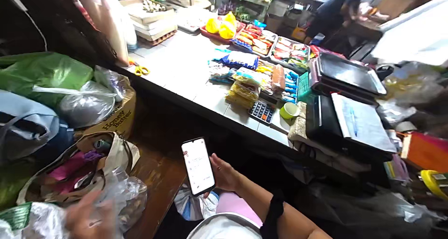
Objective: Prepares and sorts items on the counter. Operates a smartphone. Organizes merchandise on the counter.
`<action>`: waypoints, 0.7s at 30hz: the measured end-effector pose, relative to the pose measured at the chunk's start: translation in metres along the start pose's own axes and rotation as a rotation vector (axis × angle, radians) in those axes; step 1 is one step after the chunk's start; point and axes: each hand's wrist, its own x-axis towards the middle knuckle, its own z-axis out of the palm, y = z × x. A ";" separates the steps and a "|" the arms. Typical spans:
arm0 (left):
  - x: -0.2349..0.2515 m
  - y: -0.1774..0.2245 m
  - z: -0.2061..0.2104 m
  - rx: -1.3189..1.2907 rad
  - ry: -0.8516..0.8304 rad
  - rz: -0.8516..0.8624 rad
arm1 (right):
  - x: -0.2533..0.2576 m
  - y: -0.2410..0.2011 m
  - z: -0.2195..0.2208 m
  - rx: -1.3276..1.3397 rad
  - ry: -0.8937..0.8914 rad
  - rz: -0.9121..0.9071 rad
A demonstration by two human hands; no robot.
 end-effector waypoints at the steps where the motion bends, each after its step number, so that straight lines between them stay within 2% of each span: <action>1: 0.003 0.049 0.028 -0.099 -0.049 0.098 | -0.003 0.000 -0.003 0.006 0.047 -0.012; 3: 0.012 0.129 0.078 -0.054 -0.091 0.245 | -0.006 -0.001 -0.006 0.041 0.114 -0.038; 6: 0.025 0.182 0.129 0.087 -0.058 0.387 | -0.014 -0.007 -0.008 0.109 0.207 -0.083; 10: 0.038 0.204 0.156 0.193 -0.032 0.410 | -0.028 -0.019 -0.025 0.115 0.269 -0.117; 15: 0.051 0.217 0.189 0.195 -0.104 0.427 | -0.042 -0.039 -0.045 0.139 0.273 -0.132; 18: 0.048 0.230 0.203 0.145 -0.149 0.514 | -0.045 -0.061 -0.056 0.155 0.293 -0.154; 21: 0.024 0.246 0.210 0.095 -0.214 0.619 | -0.052 -0.086 -0.071 0.220 0.277 -0.189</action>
